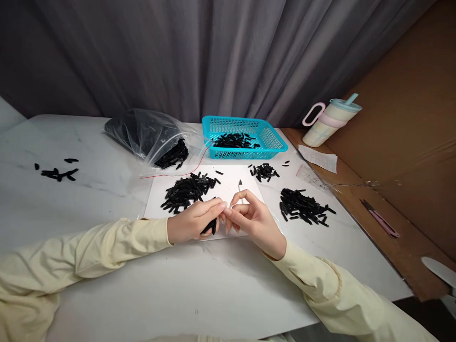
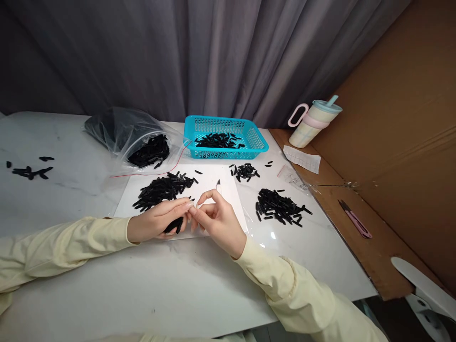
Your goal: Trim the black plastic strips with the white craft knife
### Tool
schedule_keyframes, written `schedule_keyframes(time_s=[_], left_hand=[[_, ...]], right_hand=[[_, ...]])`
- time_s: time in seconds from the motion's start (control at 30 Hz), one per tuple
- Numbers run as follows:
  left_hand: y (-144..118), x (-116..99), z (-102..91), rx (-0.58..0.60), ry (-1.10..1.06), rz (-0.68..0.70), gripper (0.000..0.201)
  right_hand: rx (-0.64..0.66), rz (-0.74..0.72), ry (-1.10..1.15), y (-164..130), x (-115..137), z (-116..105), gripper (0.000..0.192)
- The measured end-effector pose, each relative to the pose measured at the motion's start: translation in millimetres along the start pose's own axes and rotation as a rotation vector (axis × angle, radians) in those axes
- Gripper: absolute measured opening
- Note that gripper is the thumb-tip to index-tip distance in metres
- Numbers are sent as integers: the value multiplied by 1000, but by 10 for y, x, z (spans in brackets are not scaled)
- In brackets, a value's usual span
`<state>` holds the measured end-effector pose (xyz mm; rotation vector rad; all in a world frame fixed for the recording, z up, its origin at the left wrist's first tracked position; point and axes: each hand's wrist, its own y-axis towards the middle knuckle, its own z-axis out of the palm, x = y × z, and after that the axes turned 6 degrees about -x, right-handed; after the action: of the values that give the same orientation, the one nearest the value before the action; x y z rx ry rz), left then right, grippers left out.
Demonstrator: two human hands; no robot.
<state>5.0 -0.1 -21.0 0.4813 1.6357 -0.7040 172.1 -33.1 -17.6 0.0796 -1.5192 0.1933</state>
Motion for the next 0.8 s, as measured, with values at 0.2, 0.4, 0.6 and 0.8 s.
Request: schedule_keyframes(time_s=[0.2,0.4,0.6,0.8], left_hand=[[80,11,-22,-48,-255,-120,33],[78,19,-12,-56,-241,-90,31],[81,57,-42,-56,-208,-71,29],[72,63,-66,-57,-153,-61,23]], right_hand=[[75,54,-37,6,-33,49,31],[119,47,-268,-16,-77,87,33],[180,68,-261,-13,-92,43,29],[264,130,-124,20,-121,-20,30]])
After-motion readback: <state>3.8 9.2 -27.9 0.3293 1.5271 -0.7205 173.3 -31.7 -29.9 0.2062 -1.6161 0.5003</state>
